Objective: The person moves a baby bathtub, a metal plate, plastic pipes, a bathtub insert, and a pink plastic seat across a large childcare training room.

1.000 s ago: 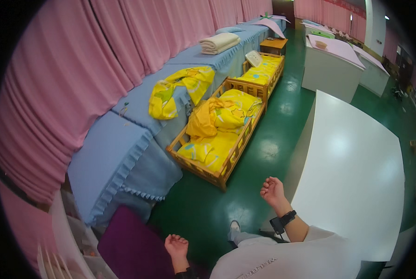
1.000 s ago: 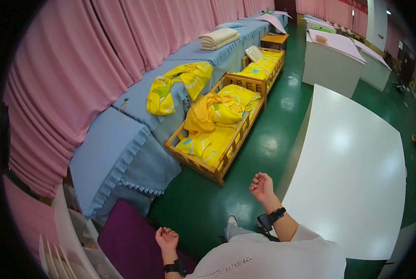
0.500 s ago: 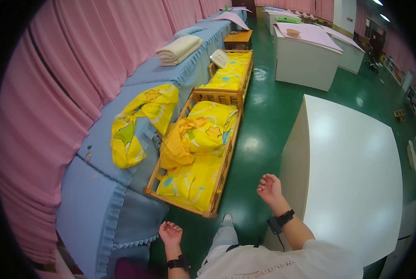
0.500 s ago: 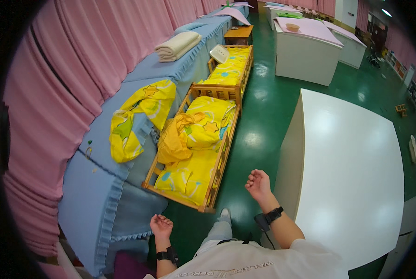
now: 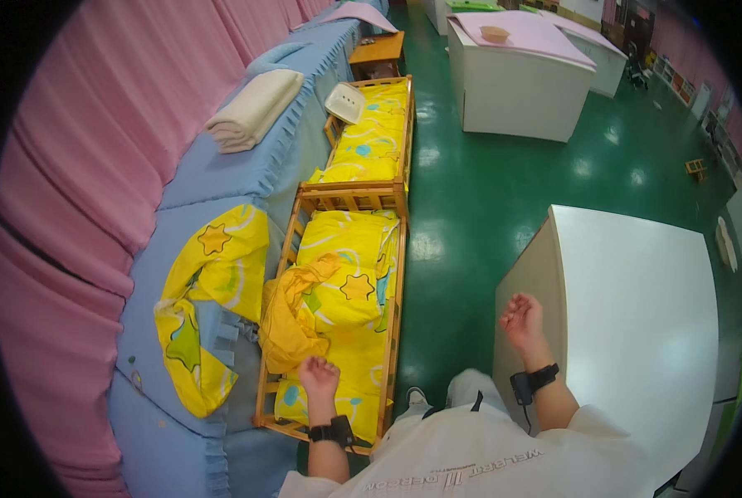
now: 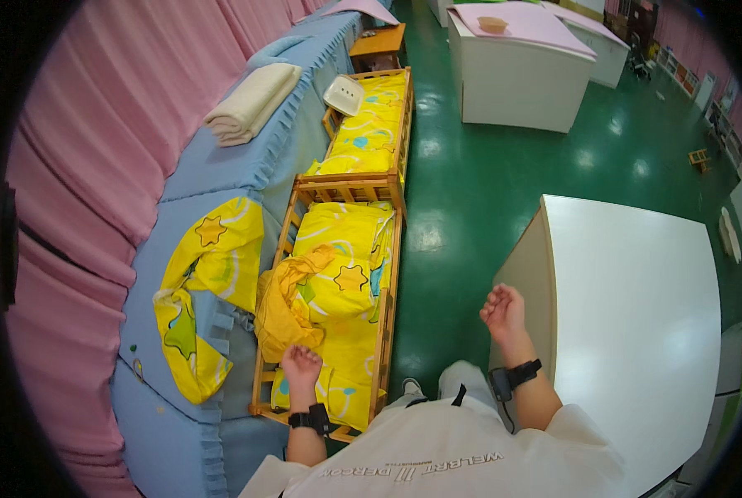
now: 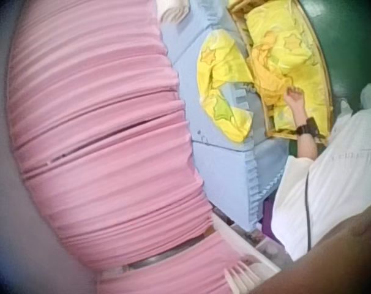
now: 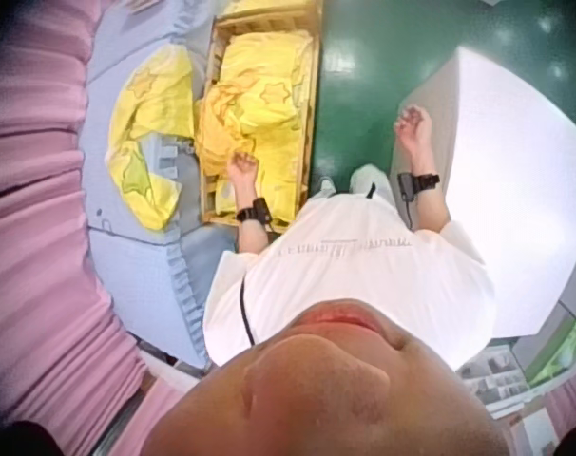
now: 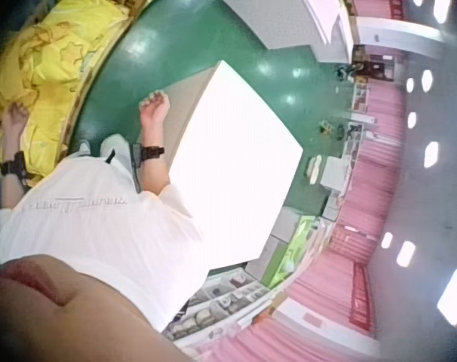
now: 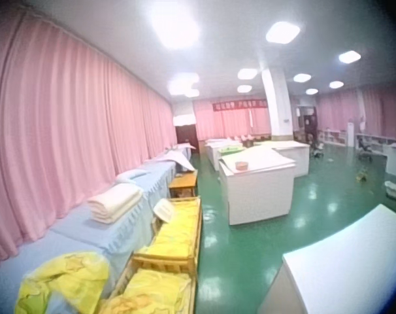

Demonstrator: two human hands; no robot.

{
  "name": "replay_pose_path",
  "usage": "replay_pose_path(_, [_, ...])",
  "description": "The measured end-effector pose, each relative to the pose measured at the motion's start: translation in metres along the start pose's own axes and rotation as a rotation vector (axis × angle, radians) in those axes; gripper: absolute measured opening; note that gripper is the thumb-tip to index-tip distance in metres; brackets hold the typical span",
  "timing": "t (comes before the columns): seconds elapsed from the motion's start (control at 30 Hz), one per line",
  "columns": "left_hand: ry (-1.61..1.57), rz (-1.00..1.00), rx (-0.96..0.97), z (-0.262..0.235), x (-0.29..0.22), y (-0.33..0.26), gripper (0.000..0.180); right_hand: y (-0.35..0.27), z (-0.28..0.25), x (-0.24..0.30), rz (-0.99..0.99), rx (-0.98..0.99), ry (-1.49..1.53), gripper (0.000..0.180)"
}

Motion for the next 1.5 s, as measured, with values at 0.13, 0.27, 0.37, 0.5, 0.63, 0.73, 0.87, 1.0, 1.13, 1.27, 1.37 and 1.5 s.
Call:
replay_pose_path(0.13, [0.09, -0.034, 0.091, 0.112, 0.012, 0.093, 0.019, 0.096, 0.021, 0.054, -0.06, 0.057, 0.084, 0.016])
replay_pose_path(0.27, [0.123, 0.004, 0.119, 0.205, 0.048, 0.172, 0.02, 0.206, 0.018, 0.097, -0.003, 0.026, 0.139, 0.015])
replay_pose_path(0.37, [0.104, -0.022, 0.122, 0.27, 0.08, 0.219, 0.021, 0.271, 0.042, 0.129, 0.08, -0.046, 0.14, 0.016])
replay_pose_path(0.5, [0.09, -0.027, 0.109, 0.35, 0.094, 0.269, 0.019, 0.352, 0.092, 0.183, 0.11, -0.007, 0.035, 0.016])
replay_pose_path(0.63, [0.025, 0.043, 0.103, 0.409, 0.096, 0.319, 0.02, 0.434, 0.142, 0.229, 0.113, 0.03, -0.048, 0.015])
replay_pose_path(0.73, [-0.006, 0.039, 0.077, 0.437, 0.101, 0.372, 0.02, 0.501, 0.165, 0.248, 0.126, 0.029, -0.08, 0.014])
replay_pose_path(0.87, [-0.071, 0.035, 0.071, 0.478, 0.109, 0.469, 0.021, 0.599, 0.195, 0.274, 0.142, -0.006, -0.125, 0.015])
replay_pose_path(1.0, [-0.146, 0.006, -0.013, 0.538, 0.113, 0.572, 0.021, 0.683, 0.235, 0.312, 0.143, -0.099, -0.119, 0.015])
replay_pose_path(1.13, [-0.032, 0.043, -0.092, 0.652, 0.107, 0.651, 0.019, 0.761, 0.297, 0.361, 0.096, -0.046, -0.136, 0.014])
replay_pose_path(1.27, [-0.01, 0.039, -0.019, 0.739, 0.102, 0.738, 0.017, 0.847, 0.341, 0.402, 0.082, -0.024, -0.103, 0.015])
replay_pose_path(1.37, [0.05, 0.036, -0.054, 0.788, 0.107, 0.8, 0.018, 0.92, 0.358, 0.422, 0.109, -0.027, -0.095, 0.015])
replay_pose_path(1.5, [0.048, 0.099, -0.154, 0.801, 0.101, 0.875, 0.017, 1.023, 0.371, 0.437, 0.213, -0.04, -0.074, 0.013])
Point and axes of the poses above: each hand's wrist, its own y-axis towards the middle knuckle, its own z-axis out of the palm, x = y × z, the point moved 6 cm from there along y, towards the middle knuckle, and after that the axes turned 3 degrees about y, right-handed, at the moved point
